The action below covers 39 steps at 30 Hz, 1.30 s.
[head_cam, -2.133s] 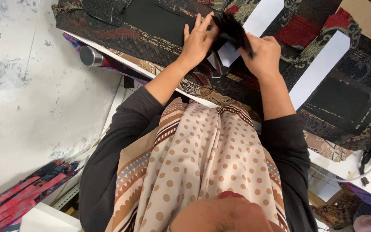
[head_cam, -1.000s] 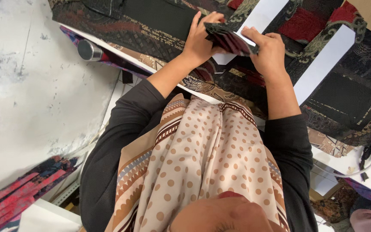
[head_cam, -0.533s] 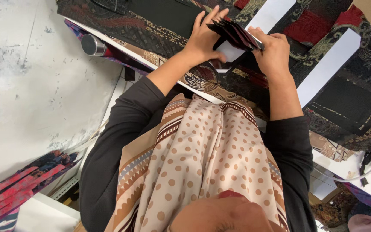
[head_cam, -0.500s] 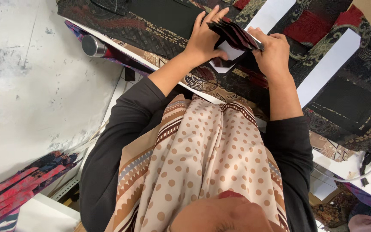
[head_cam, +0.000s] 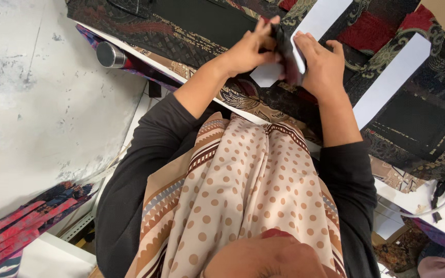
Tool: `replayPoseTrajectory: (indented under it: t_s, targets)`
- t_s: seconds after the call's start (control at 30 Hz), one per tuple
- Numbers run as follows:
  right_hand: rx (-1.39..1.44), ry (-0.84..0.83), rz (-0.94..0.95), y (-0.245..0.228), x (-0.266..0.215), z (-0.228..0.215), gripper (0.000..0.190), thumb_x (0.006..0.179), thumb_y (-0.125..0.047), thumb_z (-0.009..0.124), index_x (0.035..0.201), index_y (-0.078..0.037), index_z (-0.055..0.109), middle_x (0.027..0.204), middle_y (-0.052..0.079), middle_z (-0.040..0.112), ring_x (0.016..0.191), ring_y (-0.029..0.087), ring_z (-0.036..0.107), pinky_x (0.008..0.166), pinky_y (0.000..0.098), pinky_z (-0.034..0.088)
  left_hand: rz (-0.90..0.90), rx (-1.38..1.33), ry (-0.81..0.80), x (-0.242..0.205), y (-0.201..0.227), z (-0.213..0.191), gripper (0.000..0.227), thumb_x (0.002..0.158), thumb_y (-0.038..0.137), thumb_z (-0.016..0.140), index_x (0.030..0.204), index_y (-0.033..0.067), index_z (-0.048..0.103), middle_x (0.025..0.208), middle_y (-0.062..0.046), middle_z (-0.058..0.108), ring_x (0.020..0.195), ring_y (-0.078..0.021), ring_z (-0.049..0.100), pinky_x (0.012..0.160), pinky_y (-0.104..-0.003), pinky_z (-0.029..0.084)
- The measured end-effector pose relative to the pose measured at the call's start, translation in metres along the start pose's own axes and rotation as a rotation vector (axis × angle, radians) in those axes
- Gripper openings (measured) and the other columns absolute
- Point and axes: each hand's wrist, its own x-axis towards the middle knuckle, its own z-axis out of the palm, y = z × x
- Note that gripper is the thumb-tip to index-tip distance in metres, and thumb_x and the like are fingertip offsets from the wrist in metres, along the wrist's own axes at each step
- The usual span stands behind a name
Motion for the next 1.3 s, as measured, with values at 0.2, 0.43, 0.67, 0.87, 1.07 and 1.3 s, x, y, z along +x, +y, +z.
replayPoseTrajectory:
  t_s: [0.2,0.43,0.67,0.87,1.07,1.3]
  targets:
    - [0.081,0.067,0.136,0.009,-0.004,0.020,0.038,0.091,-0.009,0.082,0.128,-0.015,0.073,0.127,0.008,0.077,0.110,0.023,0.072,0.092,0.0383,0.050,0.150,0.627,-0.050,-0.042,0.024,-0.011,0.078,0.075,0.042,0.089,0.143,0.0128,0.062,0.166,-0.026,0.002,0.150,-0.0499,-0.010,0.115,-0.075,-0.008]
    - [0.063,0.052,0.129,0.019,-0.009,0.024,0.049,0.081,-0.003,0.085,0.127,-0.014,0.074,0.125,0.010,0.076,0.094,0.030,0.068,0.093,0.0399,0.051,0.346,0.784,0.251,-0.045,-0.004,-0.011,0.052,0.080,0.059,0.086,0.109,0.0192,0.069,0.174,-0.012,0.002,0.157,-0.0431,-0.006,0.120,-0.075,-0.004]
    - [0.098,0.046,0.155,0.016,-0.009,0.022,0.049,0.080,-0.003,0.085,0.128,-0.014,0.075,0.125,0.012,0.076,0.092,0.032,0.069,0.093,0.0405,0.052,0.301,0.842,0.411,-0.036,-0.013,0.018,0.051,0.077,0.045,0.090,0.116,0.0199,0.071,0.174,-0.016,0.002,0.160,-0.0402,-0.003,0.122,-0.074,-0.002]
    - [0.097,0.030,0.156,0.014,-0.006,0.020,0.048,0.081,-0.004,0.083,0.127,-0.013,0.075,0.121,0.012,0.075,0.094,0.032,0.071,0.093,0.0414,0.051,0.104,0.542,0.364,-0.035,-0.012,0.030,0.037,0.081,0.038,0.093,0.092,0.0131,0.068,0.169,-0.021,0.009,0.155,-0.0483,-0.001,0.119,-0.075,-0.003]
    - [0.182,0.053,0.211,0.007,0.001,0.008,0.034,0.093,-0.004,0.079,0.126,-0.012,0.077,0.100,0.015,0.074,0.087,0.036,0.069,0.078,0.0393,0.056,0.031,0.473,0.317,-0.025,0.010,0.019,0.032,0.086,0.028,0.088,0.068,0.0137,0.066,0.163,-0.025,0.018,0.150,-0.0495,0.003,0.114,-0.075,0.000]
    - [0.335,-0.110,0.531,0.008,0.006,0.004,0.021,0.098,-0.022,0.086,0.111,-0.007,0.079,0.073,0.019,0.063,0.063,0.037,0.061,0.063,0.0405,0.048,-0.140,0.419,0.160,-0.016,0.037,0.010,0.025,0.089,0.027,0.082,0.084,0.0106,0.064,0.109,-0.006,0.065,0.109,-0.0282,0.064,0.095,-0.043,0.052]
